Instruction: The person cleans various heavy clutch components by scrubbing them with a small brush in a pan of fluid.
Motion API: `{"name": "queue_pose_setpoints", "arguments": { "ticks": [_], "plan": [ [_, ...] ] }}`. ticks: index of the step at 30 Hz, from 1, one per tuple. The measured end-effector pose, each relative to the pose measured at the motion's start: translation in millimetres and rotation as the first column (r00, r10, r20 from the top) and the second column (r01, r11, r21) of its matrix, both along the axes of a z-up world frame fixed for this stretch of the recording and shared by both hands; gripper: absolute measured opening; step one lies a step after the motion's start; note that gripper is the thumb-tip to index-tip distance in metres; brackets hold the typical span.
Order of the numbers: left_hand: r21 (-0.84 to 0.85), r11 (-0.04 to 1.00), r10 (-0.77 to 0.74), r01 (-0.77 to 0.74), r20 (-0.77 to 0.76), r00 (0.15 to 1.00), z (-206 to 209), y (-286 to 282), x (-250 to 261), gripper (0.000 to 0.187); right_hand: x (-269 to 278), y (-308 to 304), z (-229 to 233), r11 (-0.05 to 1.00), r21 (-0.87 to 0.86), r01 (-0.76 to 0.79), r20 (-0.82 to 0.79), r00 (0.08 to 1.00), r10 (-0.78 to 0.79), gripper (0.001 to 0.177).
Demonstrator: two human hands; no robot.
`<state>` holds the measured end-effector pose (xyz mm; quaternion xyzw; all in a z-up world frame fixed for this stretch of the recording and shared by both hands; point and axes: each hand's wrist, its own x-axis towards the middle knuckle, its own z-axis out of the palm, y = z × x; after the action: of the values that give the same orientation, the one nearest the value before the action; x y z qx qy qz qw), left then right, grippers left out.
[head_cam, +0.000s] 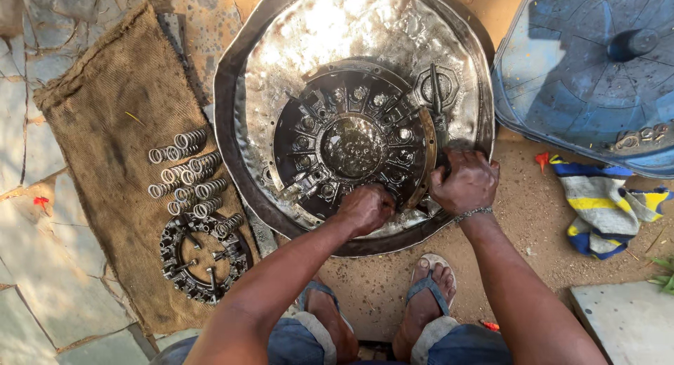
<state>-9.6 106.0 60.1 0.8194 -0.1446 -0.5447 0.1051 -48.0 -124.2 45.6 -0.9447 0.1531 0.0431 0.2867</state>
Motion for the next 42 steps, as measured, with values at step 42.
{"name": "queue_pose_setpoints", "arguments": {
  "ticks": [42],
  "plan": [
    [0.235,0.966,-0.100,0.106,-0.039,0.994,-42,6,-4,0.028,5,-1,-7,0.999,-0.053,-0.011,-0.019,1.000,0.010,0.045]
  ]
}}
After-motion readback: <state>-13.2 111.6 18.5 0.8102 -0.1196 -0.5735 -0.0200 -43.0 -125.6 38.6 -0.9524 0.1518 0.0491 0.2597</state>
